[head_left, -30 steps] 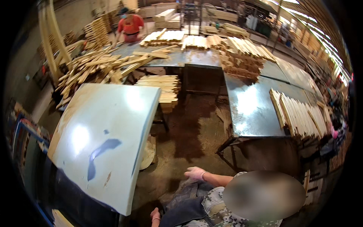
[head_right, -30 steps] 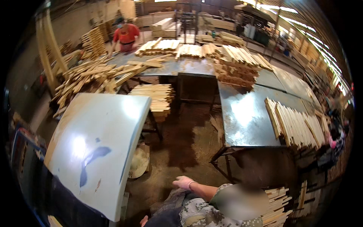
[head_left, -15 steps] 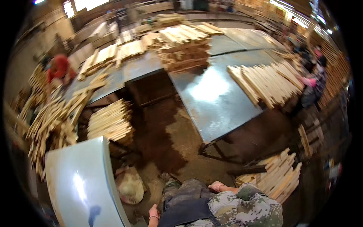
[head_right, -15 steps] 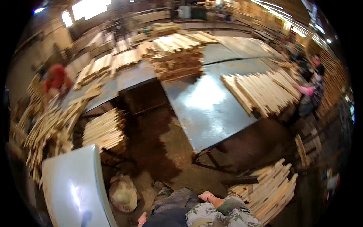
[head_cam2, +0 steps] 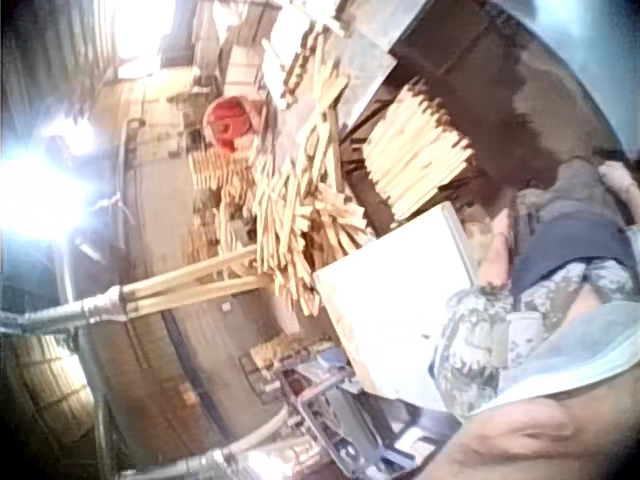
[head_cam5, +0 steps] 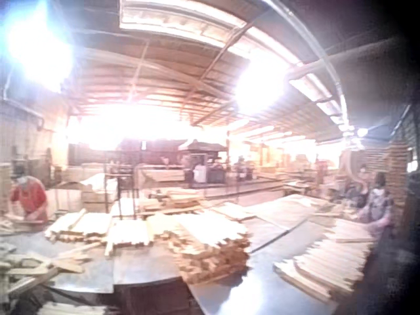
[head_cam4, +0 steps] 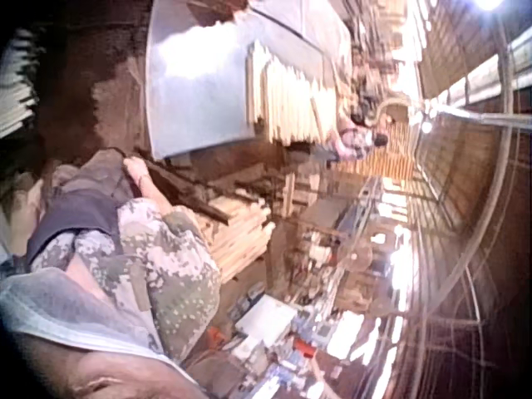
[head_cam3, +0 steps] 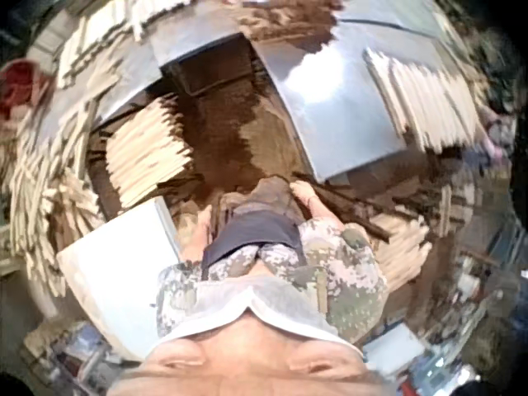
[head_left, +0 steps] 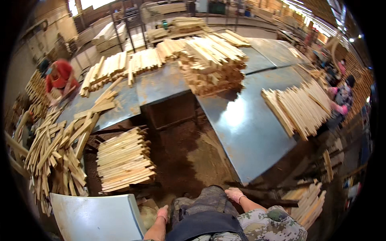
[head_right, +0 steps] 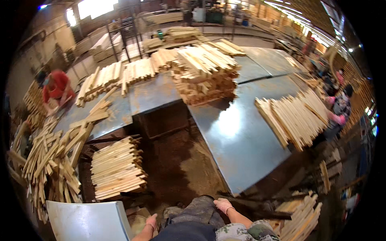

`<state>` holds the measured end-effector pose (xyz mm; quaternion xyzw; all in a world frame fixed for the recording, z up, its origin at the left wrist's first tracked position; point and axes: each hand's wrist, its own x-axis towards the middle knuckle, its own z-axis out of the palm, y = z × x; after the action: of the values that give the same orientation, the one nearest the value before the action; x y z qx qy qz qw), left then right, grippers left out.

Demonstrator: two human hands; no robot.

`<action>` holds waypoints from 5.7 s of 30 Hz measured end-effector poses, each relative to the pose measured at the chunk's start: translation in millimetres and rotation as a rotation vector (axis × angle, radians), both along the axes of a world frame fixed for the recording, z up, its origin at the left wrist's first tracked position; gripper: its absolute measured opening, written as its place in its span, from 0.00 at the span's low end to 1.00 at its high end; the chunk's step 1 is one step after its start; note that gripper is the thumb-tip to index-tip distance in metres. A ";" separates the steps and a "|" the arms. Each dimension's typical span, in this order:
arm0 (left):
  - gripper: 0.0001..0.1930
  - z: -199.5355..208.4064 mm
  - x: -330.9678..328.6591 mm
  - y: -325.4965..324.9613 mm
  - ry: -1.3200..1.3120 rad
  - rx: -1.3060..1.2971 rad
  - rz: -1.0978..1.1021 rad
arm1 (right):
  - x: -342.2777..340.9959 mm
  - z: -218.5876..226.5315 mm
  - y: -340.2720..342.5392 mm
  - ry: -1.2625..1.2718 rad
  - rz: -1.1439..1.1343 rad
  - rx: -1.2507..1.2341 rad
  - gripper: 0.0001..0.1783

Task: The person repeatedly picks up stacks of light-colored wooden planks from a metal table and places them onto a conveyor belt. The person wears pink gloves and a camouflage shirt while performing this repetitive stacking task in a workshop environment.

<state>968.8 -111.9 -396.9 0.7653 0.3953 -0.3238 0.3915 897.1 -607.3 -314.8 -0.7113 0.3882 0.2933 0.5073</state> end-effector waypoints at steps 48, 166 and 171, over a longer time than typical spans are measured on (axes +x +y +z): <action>0.50 103.9 1121.5 -64.8 -0.288 0.391 -0.294 | 1314.8 4.5 14.5 -0.400 0.278 -0.449 0.44; 0.41 368.7 461.9 -178.8 -1.090 0.168 0.979 | 905.9 118.5 216.7 -0.837 0.642 0.410 0.39; 0.41 412.2 338.6 -187.8 -1.106 0.175 1.238 | 803.5 212.5 290.3 -0.834 1.006 0.213 0.41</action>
<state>1307.4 -299.6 15.3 0.4860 0.5190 0.4040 0.5756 1700.6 -317.0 -102.3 -0.8057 -0.2517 0.2311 0.4839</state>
